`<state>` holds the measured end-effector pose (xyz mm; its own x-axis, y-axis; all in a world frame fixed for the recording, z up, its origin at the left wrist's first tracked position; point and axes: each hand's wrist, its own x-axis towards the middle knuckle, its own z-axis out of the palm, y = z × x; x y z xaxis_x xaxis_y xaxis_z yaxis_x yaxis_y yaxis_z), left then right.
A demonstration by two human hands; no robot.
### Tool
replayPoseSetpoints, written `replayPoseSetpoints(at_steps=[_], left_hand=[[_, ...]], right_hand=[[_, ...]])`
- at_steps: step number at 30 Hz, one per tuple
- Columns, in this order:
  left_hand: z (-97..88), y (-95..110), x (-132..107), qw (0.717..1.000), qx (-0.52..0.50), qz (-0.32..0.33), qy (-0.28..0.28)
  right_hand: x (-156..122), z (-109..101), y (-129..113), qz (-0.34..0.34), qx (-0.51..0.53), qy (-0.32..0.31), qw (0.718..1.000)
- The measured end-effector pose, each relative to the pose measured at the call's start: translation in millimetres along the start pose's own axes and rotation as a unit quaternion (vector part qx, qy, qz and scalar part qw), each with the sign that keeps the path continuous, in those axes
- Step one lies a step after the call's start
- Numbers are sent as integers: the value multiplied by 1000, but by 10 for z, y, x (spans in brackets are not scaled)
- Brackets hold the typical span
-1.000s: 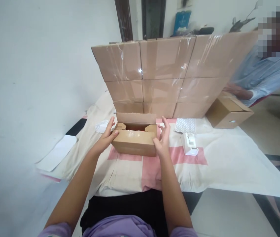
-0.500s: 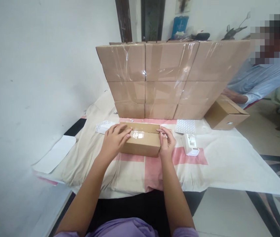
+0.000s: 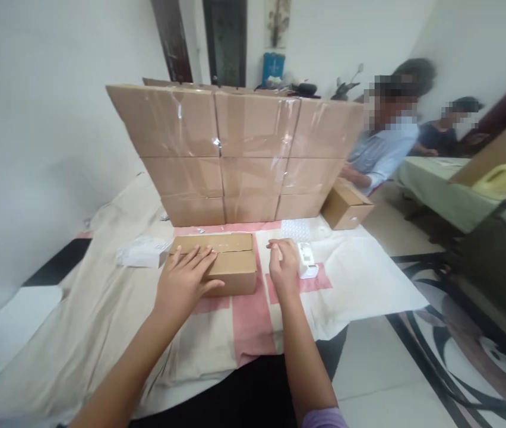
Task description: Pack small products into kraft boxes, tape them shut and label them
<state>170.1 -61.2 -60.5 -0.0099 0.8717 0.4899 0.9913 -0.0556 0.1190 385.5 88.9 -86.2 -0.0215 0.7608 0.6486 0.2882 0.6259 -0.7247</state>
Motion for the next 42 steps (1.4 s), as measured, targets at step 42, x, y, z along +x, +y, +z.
replayPoseSetpoints(at_steps=[42], left_hand=[[1932, 1446, 1286, 928, -333, 148, -73]], right_hand=[[562, -1271, 861, 522, 35, -229, 821]])
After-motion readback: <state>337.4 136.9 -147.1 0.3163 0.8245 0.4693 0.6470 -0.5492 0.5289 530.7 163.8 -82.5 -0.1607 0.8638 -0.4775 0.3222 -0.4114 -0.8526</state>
